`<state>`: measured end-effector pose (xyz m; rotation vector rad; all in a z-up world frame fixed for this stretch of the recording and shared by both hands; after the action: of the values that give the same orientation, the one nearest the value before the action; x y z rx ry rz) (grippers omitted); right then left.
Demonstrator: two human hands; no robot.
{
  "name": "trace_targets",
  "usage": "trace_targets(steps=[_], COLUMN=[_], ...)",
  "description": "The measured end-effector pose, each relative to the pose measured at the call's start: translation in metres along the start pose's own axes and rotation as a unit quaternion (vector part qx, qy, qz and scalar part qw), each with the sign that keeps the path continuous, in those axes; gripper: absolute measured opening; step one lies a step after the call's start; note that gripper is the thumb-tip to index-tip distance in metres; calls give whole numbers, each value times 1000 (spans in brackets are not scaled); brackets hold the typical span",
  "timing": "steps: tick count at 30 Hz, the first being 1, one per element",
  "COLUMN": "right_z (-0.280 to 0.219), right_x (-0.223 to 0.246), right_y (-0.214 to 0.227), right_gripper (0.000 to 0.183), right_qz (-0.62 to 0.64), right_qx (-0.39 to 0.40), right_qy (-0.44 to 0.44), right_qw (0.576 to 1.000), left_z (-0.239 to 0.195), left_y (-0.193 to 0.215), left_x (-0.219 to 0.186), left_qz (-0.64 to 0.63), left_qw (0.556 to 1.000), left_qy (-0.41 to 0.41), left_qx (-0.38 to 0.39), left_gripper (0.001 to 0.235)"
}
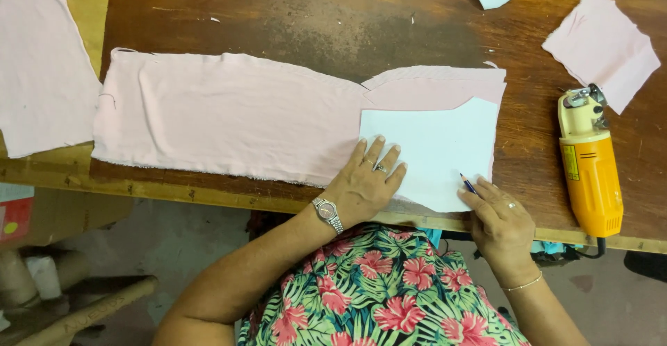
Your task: Cutting fabric pieces using a rotary cutter and marking them with a pencil according to patterns on a work table.
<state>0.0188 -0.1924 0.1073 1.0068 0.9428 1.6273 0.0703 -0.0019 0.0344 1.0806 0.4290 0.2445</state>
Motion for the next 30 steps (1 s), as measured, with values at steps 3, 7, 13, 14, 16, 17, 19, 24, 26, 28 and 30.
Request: trace_targets(steps=[3,7,13,14,16,17,19,24,26,28,30], right_z=[2,4,4,3,0,0,0,0,-2,-1,1], right_x=[0,1,-1,-3,-6,-6,-6,-4,-7,-5,-5], right_y=[-1,-4,-7,-8,-8,-8,-7,-8,-9,-9,-6], right_gripper=[25,23,22,22,21,21,21,22,22,23,23], right_qz=[-6,-1,16,15,11,11,1,7,-1,11,6], right_qx=[1,4,13,14,12,12,9,0,-9,-9,-10], right_qy=[-1,3,-1,-1,-4,-4,-4,-5,-6,4,1], right_qw=[1000,1000,1000,1000,1000,1000,1000,1000,1000,1000,1000], left_z=[6,16,19,19,19,20,20,21,22,21,23], left_y=[5,25,22,22,17,17,12,5,5,7,8], left_x=[7,14,20,20,20,19,20,26,26,29,28], left_qz=[-11,-32,-40,-40,-47,-48,-46,-58,-64,-71,-71], left_qw=[1000,998,995,995,993,993,990,984,982,979,979], left_qy=[4,4,10,10,16,16,25,29,23,33,30], left_qx=[20,52,91,91,109,108,127,166,175,190,191], left_gripper=[42,59,78,78,82,82,79,80,80,78,78])
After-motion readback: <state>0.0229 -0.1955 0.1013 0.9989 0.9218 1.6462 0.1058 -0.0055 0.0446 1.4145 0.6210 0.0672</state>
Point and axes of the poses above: each hand's wrist, its own z-axis towards the middle knuckle, its own y-axis out of the back of the hand, x = y × z, the point moved 8 cm from there along z, towards the middle knuckle, and after that the axes turned 12 degrees about -y, right-handed, at the moved point
